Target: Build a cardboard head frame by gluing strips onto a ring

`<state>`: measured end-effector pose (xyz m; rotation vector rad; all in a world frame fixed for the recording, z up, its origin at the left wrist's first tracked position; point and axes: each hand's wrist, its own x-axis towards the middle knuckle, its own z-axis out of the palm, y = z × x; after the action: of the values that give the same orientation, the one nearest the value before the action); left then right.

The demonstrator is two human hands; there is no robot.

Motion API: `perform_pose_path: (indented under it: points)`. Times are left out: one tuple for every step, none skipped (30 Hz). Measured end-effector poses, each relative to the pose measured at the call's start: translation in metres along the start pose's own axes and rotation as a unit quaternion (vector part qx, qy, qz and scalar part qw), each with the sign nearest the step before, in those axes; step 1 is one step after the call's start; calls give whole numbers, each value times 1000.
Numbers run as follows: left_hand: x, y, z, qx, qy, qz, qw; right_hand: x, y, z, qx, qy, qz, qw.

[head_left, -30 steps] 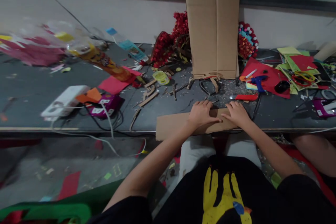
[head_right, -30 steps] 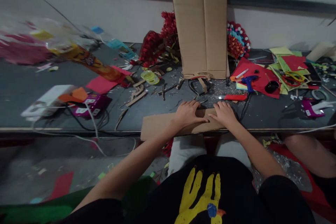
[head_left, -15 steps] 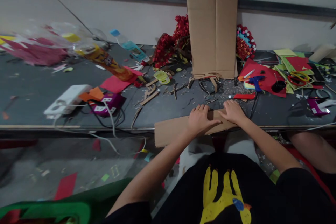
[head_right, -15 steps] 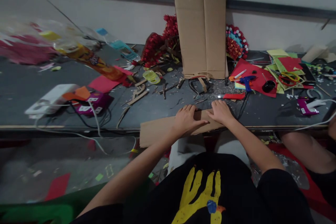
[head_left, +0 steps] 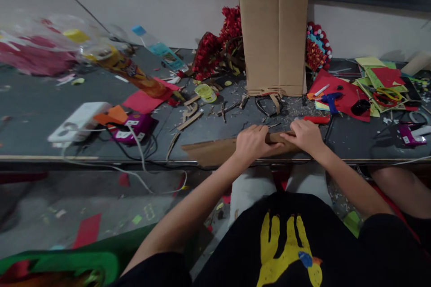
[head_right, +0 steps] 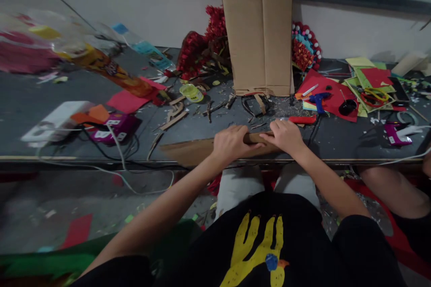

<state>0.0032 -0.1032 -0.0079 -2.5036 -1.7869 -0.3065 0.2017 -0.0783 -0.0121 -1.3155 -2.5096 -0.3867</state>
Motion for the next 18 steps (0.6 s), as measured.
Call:
perform_pose_path:
  points:
    - [3, -1, -4, 8, 31, 12, 999, 1, 1, -5, -16, 31, -3, 999]
    - [5, -2, -7, 15, 57, 21, 998, 0, 2, -9, -31, 55, -8, 998]
    - [7, -2, -8, 19, 76, 29, 997, -1, 2, -11, -43, 71, -12, 996]
    - [7, -1, -8, 22, 86, 36, 995, -2, 2, -12, -52, 78, -18, 995]
    - [7, 0, -6, 24, 89, 43, 995, -5, 2, -11, -56, 76, -23, 995]
    - [5, 1, -4, 25, 88, 48, 995, -8, 1, -10, -56, 69, -27, 996]
    - [3, 3, -1, 25, 85, 52, 995, -11, 0, -8, -54, 59, -29, 996]
    - [1, 4, 1, 26, 83, 53, 995, -13, -1, -7, -49, 49, -28, 997]
    - [-1, 5, 3, 26, 82, 52, 995, -15, -2, -6, -44, 39, -24, 998]
    - [-3, 6, 4, 25, 80, 50, 995, -17, -3, -7, -40, 30, -20, 999]
    - [-5, 7, 5, 25, 78, 46, 996, -18, -4, -8, -35, 21, -16, 999]
    - [-6, 8, 4, 24, 74, 43, 996, -18, -5, -9, -31, 12, -13, 999]
    - [-7, 9, 3, 24, 67, 41, 997, -19, -6, -12, -27, -1, -10, 1000]
    - [-8, 10, 2, 25, 60, 37, 997, -19, -8, -14, -22, -17, -4, 1000]
    - [-9, 12, 0, 25, 49, 34, 998, -19, -9, -18, -16, -38, 3, 999]
    - [-10, 13, -2, 25, 34, 30, 999, -19, -10, -21, -8, -61, 11, 998]
    - [-11, 15, -5, 26, 16, 25, 999, -19, -11, -25, 0, -87, 18, 996]
    - [-12, 17, -7, 26, -5, 19, 999, -19, -12, -29, 7, -114, 24, 993]
